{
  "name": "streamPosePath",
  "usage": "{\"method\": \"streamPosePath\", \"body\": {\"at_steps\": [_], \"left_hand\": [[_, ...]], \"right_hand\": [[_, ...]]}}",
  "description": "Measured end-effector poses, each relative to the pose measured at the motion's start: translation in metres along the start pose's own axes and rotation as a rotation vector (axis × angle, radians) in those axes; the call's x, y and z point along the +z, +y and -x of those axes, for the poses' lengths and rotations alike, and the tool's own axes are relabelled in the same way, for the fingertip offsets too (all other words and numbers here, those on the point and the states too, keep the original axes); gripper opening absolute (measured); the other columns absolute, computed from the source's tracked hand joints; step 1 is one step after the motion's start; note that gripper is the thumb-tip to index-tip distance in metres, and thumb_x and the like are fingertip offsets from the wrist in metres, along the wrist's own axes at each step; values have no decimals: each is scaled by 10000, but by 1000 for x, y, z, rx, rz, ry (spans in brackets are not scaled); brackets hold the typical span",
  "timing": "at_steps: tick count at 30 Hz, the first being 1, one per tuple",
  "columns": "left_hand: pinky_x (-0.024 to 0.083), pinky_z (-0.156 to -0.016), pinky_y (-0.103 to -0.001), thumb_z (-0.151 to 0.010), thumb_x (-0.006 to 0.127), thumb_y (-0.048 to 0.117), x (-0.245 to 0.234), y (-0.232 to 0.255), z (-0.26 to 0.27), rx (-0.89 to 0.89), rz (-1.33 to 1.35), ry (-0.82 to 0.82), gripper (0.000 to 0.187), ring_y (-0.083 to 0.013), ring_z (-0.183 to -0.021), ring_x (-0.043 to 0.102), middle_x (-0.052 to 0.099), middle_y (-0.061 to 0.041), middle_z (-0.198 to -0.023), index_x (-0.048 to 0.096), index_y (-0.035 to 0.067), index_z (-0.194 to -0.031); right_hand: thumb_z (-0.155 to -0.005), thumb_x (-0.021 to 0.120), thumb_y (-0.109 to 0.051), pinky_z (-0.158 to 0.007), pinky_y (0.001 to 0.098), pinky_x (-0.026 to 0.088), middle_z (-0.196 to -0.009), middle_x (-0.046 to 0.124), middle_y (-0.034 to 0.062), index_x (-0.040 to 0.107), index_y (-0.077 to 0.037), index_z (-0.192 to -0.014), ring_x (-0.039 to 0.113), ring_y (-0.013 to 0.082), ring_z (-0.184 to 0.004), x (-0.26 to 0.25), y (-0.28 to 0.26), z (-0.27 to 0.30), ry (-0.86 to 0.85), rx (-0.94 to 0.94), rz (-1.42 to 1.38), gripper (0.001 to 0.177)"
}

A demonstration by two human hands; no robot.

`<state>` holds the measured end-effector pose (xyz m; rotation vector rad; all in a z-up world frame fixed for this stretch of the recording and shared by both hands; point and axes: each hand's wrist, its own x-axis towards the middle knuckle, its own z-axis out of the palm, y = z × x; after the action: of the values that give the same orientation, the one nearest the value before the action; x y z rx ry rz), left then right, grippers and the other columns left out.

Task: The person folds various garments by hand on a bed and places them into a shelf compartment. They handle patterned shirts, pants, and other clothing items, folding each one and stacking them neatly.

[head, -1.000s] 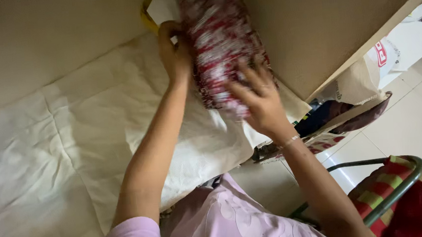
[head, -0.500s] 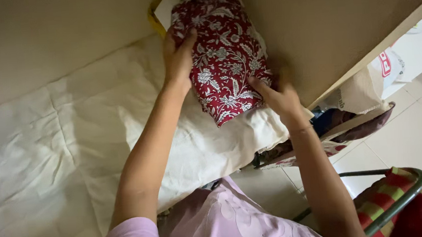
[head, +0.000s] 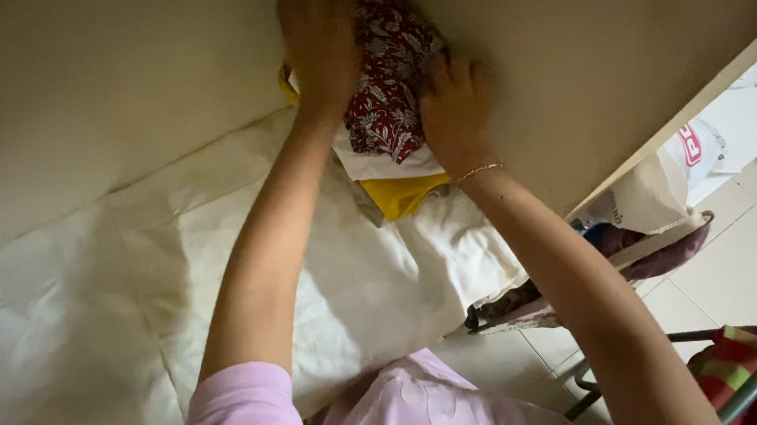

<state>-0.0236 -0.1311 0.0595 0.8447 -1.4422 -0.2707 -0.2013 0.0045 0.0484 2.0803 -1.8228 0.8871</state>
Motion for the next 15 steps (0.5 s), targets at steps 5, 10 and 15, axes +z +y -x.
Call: {"method": "streamPosePath", "body": {"at_steps": [5, 10, 15], "left_hand": [[485, -1007, -476, -1002, 739, 244, 17, -29, 6, 245, -389, -393, 409, -310, -1195, 610, 637, -168, -1306, 556, 109, -1341], [483, -973, -501, -1002, 751, 291, 22, -51, 13, 326, -529, -499, 374, -326, -1159, 618, 660, -163, -1251, 610, 108, -1296], [481, -938, -525, -1003, 763, 337, 25, -64, 13, 373, -464, -444, 354, -342, -1123, 625, 682, -158, -1197, 663, 106, -1251]], "right_hand": [[-1049, 560, -373, -1159, 576, 279, -1517, 462, 259, 553, -6, -1433, 397, 476, -1372, 25, 25, -15, -88, -342, -123, 531], [-1078, 544, -320, -1162, 577, 301, -1554, 445, 261, 491, -41, -1536, 411, 484, -1399, 61, 27, -3, -9, -389, -188, 539], [-1079, 516, -341, -1205, 536, 337, -1558, 463, 233, 470, -120, -1570, 438, 451, -1426, 61, 40, 10, -72, -291, -247, 541]]}}
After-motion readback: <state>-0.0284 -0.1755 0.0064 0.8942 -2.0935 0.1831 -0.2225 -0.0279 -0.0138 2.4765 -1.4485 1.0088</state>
